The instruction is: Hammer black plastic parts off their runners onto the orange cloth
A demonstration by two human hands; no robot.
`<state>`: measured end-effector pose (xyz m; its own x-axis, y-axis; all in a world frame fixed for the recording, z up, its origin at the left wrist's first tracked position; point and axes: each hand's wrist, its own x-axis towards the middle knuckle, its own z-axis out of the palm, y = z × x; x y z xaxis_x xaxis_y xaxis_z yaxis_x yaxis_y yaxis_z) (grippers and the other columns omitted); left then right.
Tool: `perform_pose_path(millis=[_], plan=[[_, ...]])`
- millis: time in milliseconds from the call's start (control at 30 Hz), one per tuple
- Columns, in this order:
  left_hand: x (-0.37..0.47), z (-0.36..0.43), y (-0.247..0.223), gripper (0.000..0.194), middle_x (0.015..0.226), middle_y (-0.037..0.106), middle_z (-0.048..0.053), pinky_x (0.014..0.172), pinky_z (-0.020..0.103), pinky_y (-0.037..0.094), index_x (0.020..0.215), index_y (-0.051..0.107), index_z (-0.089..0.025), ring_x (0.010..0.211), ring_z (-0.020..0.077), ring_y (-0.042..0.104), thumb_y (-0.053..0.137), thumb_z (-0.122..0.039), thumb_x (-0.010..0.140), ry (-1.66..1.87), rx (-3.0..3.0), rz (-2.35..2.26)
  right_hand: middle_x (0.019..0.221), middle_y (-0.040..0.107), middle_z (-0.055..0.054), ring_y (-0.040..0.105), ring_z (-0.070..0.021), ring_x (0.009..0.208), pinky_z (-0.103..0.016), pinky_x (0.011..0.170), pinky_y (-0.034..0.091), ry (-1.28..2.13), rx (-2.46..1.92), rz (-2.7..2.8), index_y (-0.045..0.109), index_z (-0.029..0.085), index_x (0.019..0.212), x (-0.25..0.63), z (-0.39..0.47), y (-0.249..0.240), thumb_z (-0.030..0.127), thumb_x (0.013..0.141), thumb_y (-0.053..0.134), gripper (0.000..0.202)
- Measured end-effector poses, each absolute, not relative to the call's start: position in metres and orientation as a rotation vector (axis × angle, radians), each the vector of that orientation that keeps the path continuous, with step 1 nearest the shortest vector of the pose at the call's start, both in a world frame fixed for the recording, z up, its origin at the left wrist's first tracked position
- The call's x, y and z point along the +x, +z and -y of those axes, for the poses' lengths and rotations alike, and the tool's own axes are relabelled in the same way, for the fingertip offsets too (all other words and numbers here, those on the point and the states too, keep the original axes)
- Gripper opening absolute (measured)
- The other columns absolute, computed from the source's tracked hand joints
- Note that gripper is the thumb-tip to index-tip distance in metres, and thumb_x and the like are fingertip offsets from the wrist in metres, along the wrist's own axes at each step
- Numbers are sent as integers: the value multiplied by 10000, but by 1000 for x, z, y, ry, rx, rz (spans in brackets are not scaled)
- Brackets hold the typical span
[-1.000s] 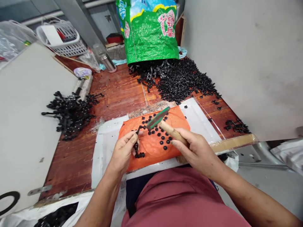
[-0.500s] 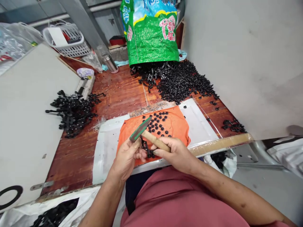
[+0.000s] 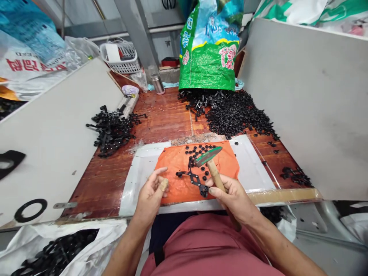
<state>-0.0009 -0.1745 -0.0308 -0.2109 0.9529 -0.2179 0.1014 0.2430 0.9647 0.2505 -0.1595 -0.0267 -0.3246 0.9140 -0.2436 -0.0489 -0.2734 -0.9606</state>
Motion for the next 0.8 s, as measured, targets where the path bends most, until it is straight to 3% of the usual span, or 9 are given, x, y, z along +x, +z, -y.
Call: perform_pose_path(millis=[167, 333, 467, 600, 667, 800], plan=[[7, 169, -39, 498, 1111, 680, 83, 876, 326, 544, 1277, 604, -184, 1007, 200, 648, 646, -498, 893, 1090, 1130, -1506, 609, 468, 77, 303, -60, 445, -209, 425, 229, 1751, -1150, 1229, 669, 178, 937, 251, 163, -27, 422, 834, 719, 269], [16, 167, -31, 354, 1240, 691, 103, 1081, 426, 446, 1243, 647, -215, 1191, 253, 619, 568, -412, 960, 1011, 1618, -1617, 573, 447, 87, 332, -62, 442, -194, 415, 258, 1774, -1133, 1246, 675, 172, 924, 252, 167, -24, 430, 820, 746, 288], [24, 169, -19, 369, 1236, 707, 86, 1067, 415, 450, 1320, 627, -245, 1175, 248, 628, 530, -346, 979, 911, 1896, -1595, 558, 451, 91, 324, -57, 426, -183, 392, 245, 1809, -1092, 1196, 676, 167, 940, 254, 169, -27, 475, 827, 753, 337], [27, 171, -17, 383, 1237, 715, 77, 1031, 377, 466, 1321, 655, -254, 1155, 242, 638, 487, -366, 995, 782, 1738, -1417, 574, 482, 87, 328, -49, 407, -178, 379, 234, 1835, -1056, 1143, 670, 166, 955, 255, 169, -31, 505, 828, 754, 371], [29, 173, -19, 393, 1046, 740, 64, 933, 344, 502, 1291, 679, -243, 1001, 222, 669, 479, -412, 997, 748, 1528, -1327, 592, 503, 84, 331, -44, 397, -179, 375, 230, 1833, -1055, 1118, 662, 170, 959, 255, 168, -31, 516, 811, 767, 391], [37, 178, -24, 388, 737, 636, 7, 778, 283, 485, 1197, 709, -210, 754, 165, 605, 534, -466, 965, 804, 1227, -1226, 549, 455, 105, 305, -42, 381, -181, 375, 215, 1808, -1053, 1094, 679, 173, 1003, 255, 167, -29, 506, 822, 764, 389]])
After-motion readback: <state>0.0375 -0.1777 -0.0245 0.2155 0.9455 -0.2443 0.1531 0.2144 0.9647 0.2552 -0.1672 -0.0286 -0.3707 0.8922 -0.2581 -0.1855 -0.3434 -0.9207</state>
